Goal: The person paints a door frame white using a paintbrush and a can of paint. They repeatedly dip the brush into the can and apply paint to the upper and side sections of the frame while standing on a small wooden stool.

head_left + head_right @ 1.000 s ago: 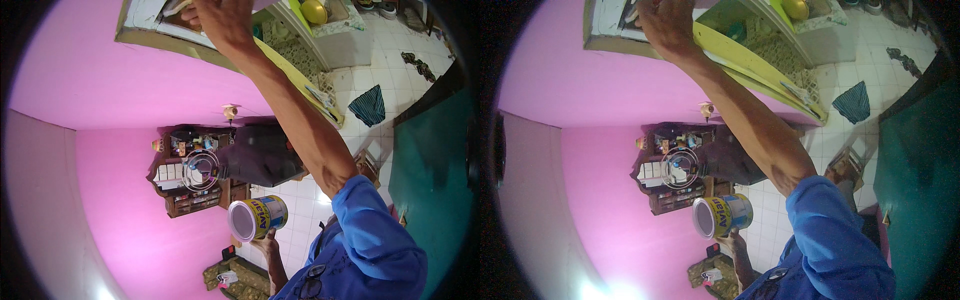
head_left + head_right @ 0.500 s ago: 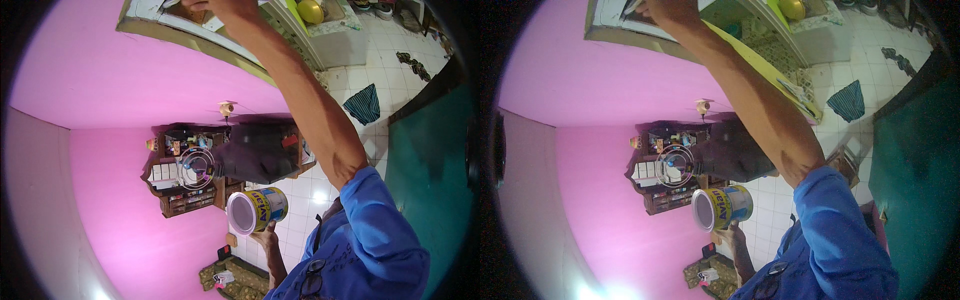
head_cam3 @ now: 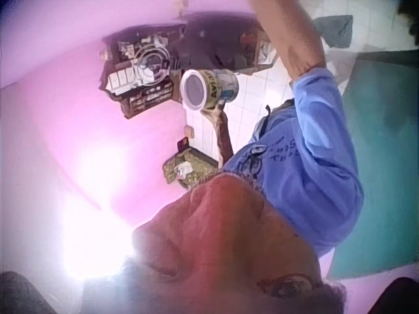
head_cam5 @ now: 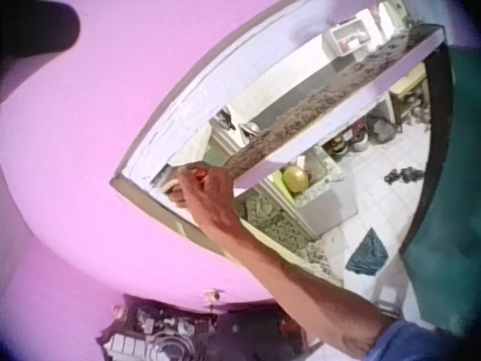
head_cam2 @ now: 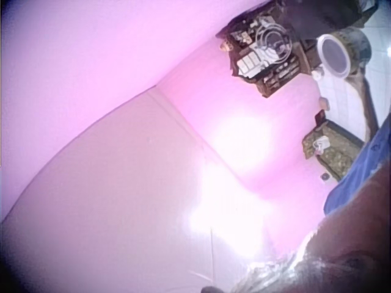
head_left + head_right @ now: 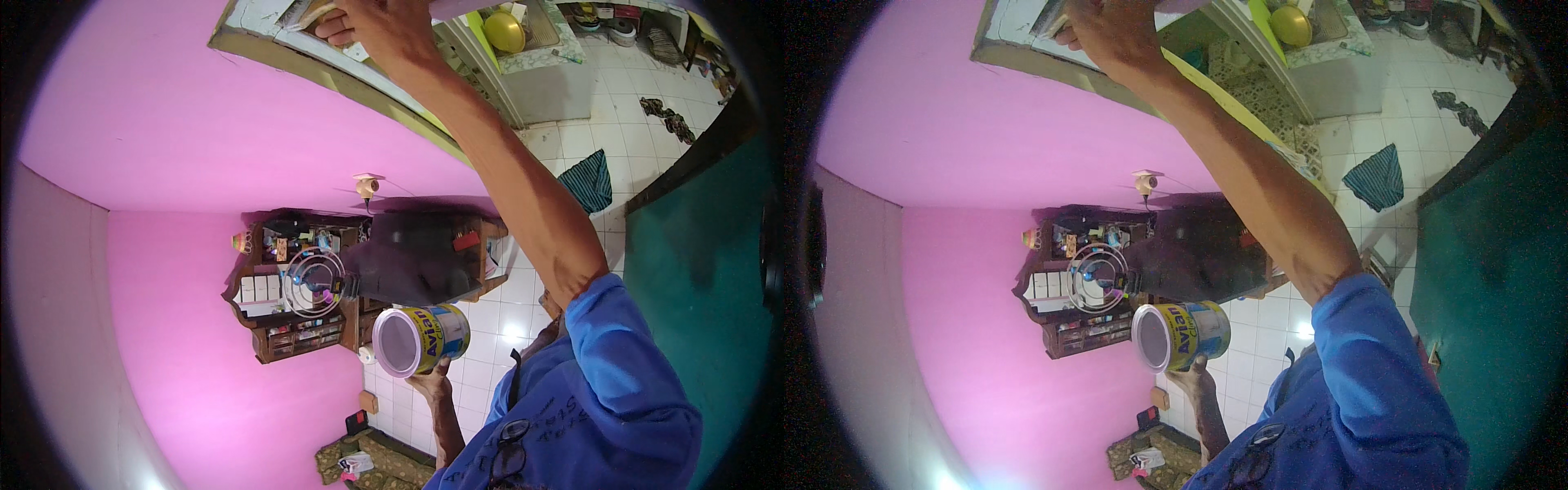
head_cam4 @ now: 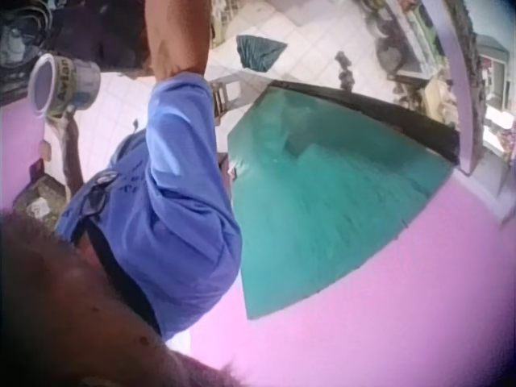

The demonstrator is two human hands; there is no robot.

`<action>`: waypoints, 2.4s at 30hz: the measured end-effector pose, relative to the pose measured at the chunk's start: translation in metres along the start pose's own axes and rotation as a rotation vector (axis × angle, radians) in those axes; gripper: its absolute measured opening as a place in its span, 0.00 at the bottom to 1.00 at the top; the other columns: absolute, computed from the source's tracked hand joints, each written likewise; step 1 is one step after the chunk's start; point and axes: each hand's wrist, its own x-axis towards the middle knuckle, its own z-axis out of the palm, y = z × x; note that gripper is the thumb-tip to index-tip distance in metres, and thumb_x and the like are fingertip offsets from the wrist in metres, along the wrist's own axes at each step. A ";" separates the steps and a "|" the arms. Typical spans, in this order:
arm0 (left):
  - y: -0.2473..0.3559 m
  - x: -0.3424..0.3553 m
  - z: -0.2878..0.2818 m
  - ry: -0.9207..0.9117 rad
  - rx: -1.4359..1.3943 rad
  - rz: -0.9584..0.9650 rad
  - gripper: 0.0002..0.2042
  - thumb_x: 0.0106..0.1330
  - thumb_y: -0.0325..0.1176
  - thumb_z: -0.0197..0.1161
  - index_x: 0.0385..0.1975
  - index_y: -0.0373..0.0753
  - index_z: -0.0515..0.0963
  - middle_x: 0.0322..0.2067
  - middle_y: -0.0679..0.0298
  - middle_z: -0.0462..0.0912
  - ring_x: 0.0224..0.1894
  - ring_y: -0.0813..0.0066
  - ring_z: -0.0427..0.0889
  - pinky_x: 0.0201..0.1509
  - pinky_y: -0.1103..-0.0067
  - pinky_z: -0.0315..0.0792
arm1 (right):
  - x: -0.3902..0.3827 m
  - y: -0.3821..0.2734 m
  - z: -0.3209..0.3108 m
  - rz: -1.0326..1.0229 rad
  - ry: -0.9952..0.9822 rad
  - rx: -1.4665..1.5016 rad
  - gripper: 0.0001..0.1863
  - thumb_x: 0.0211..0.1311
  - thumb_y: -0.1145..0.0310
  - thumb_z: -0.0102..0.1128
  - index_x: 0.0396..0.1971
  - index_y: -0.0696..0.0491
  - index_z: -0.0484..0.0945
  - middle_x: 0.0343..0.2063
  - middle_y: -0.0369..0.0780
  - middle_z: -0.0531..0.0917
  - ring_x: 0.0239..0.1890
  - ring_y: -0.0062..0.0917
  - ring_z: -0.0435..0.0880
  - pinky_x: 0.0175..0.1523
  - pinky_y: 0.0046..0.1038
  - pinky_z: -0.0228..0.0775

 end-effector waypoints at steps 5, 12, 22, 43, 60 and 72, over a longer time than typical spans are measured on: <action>0.003 0.003 0.003 -0.008 -0.009 0.010 0.49 0.44 0.40 0.86 0.66 0.31 0.64 0.57 0.54 0.74 0.59 0.60 0.76 0.64 0.61 0.73 | -0.003 -0.004 0.008 0.068 0.046 0.165 0.17 0.73 0.63 0.60 0.44 0.65 0.83 0.30 0.48 0.89 0.30 0.29 0.90 0.35 0.27 0.87; 0.004 0.007 0.006 -0.045 -0.040 -0.004 0.49 0.42 0.36 0.86 0.67 0.32 0.64 0.58 0.54 0.74 0.60 0.60 0.76 0.65 0.61 0.73 | -0.004 0.012 0.008 -0.046 0.012 0.282 0.16 0.74 0.64 0.59 0.45 0.65 0.83 0.30 0.47 0.89 0.30 0.29 0.91 0.36 0.30 0.87; 0.003 0.010 0.011 -0.048 -0.022 0.028 0.47 0.42 0.30 0.86 0.66 0.31 0.67 0.57 0.52 0.78 0.57 0.60 0.80 0.65 0.63 0.77 | -0.014 -0.040 -0.025 -0.076 -0.023 -0.294 0.14 0.69 0.69 0.60 0.45 0.66 0.82 0.37 0.54 0.88 0.36 0.31 0.90 0.40 0.34 0.82; 0.001 0.016 0.010 -0.079 -0.034 0.009 0.46 0.41 0.29 0.85 0.65 0.32 0.67 0.55 0.53 0.78 0.56 0.62 0.81 0.65 0.65 0.76 | 0.020 -0.001 -0.015 -0.258 -0.219 -0.655 0.08 0.67 0.70 0.61 0.35 0.60 0.80 0.22 0.43 0.80 0.26 0.28 0.77 0.34 0.33 0.73; -0.004 0.015 0.010 -0.057 -0.001 -0.046 0.47 0.39 0.33 0.88 0.64 0.30 0.70 0.54 0.52 0.80 0.56 0.61 0.82 0.63 0.62 0.80 | -0.032 -0.048 -0.041 -0.192 -0.302 -0.644 0.18 0.76 0.68 0.54 0.59 0.59 0.80 0.38 0.43 0.91 0.42 0.23 0.91 0.45 0.28 0.85; 0.000 0.023 0.010 -0.144 -0.069 -0.054 0.48 0.40 0.33 0.86 0.65 0.29 0.67 0.56 0.51 0.77 0.57 0.59 0.80 0.65 0.63 0.74 | -0.036 -0.043 -0.027 -0.319 -0.232 -0.763 0.16 0.73 0.70 0.60 0.56 0.57 0.82 0.40 0.45 0.89 0.40 0.28 0.90 0.44 0.31 0.82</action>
